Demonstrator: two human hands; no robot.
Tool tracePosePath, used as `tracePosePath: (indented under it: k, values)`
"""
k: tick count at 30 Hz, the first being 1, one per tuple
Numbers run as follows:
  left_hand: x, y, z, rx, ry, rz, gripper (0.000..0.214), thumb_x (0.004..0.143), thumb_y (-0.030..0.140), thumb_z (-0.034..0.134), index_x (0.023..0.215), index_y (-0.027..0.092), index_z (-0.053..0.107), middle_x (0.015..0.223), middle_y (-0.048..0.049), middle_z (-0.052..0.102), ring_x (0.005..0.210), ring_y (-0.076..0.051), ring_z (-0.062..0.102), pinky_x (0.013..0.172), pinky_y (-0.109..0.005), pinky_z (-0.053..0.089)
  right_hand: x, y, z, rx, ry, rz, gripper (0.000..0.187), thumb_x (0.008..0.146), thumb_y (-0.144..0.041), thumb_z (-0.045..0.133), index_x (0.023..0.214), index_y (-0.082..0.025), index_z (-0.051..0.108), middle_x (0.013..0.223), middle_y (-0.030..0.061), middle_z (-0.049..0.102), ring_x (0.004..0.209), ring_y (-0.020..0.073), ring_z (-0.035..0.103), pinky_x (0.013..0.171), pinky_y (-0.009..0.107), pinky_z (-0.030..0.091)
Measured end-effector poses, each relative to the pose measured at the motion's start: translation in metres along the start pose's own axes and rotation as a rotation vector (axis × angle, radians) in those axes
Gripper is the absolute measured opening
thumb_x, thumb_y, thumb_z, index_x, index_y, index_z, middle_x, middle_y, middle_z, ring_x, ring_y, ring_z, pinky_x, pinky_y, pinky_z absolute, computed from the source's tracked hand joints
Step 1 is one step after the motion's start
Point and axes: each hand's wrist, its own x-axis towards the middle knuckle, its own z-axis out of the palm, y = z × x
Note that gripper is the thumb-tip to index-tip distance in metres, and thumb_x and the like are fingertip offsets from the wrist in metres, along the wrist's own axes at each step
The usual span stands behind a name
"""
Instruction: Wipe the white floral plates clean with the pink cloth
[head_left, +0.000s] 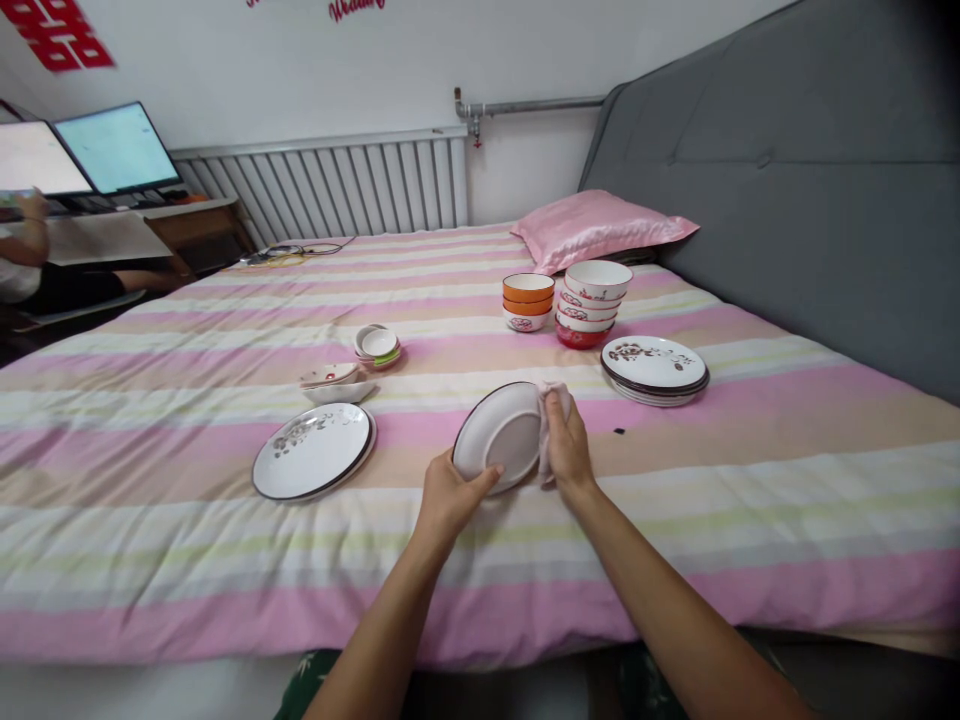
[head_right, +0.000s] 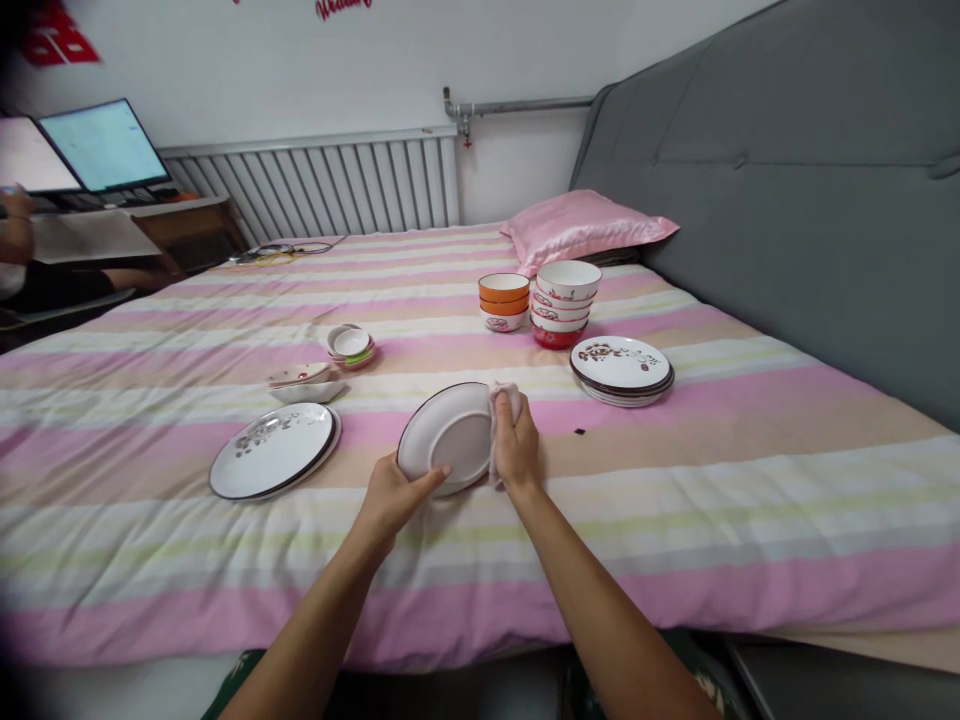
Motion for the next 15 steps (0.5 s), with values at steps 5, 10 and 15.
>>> tracePosePath:
  k: [5, 10, 15]
  values:
    - [0.001, 0.004, -0.005, 0.071, 0.105, 0.037, 0.047, 0.062, 0.034, 0.074, 0.102, 0.012, 0.062, 0.091, -0.0096, 0.07, 0.083, -0.025, 0.065, 0.07, -0.035, 0.053, -0.004, -0.001, -0.002, 0.032, 0.079, -0.054, 0.042, 0.082, -0.053, 0.046, 0.099, -0.017, 0.061, 0.092, 0.0059, 0.065, 0.086, 0.0191, 0.059, 0.077, 0.031, 0.043]
    - [-0.003, 0.014, -0.008, 0.232, 0.25, 0.378, 0.044, 0.067, 0.031, 0.07, 0.107, 0.017, 0.057, 0.1, -0.0066, 0.066, 0.091, -0.022, 0.063, 0.079, -0.034, 0.051, -0.011, -0.008, -0.003, 0.031, 0.007, -0.196, 0.033, 0.084, -0.046, 0.049, 0.094, -0.017, 0.06, 0.086, 0.004, 0.064, 0.08, 0.0172, 0.058, 0.075, 0.029, 0.043]
    - [-0.006, 0.014, -0.011, 0.497, 0.428, 0.798, 0.055, 0.072, 0.027, 0.069, 0.121, 0.016, 0.048, 0.112, -0.011, 0.061, 0.105, -0.022, 0.057, 0.091, -0.036, 0.046, -0.019, -0.015, -0.002, 0.007, -0.123, -0.366, 0.023, 0.085, -0.037, 0.05, 0.097, -0.02, 0.059, 0.098, 0.005, 0.063, 0.091, 0.0191, 0.058, 0.082, 0.032, 0.044]
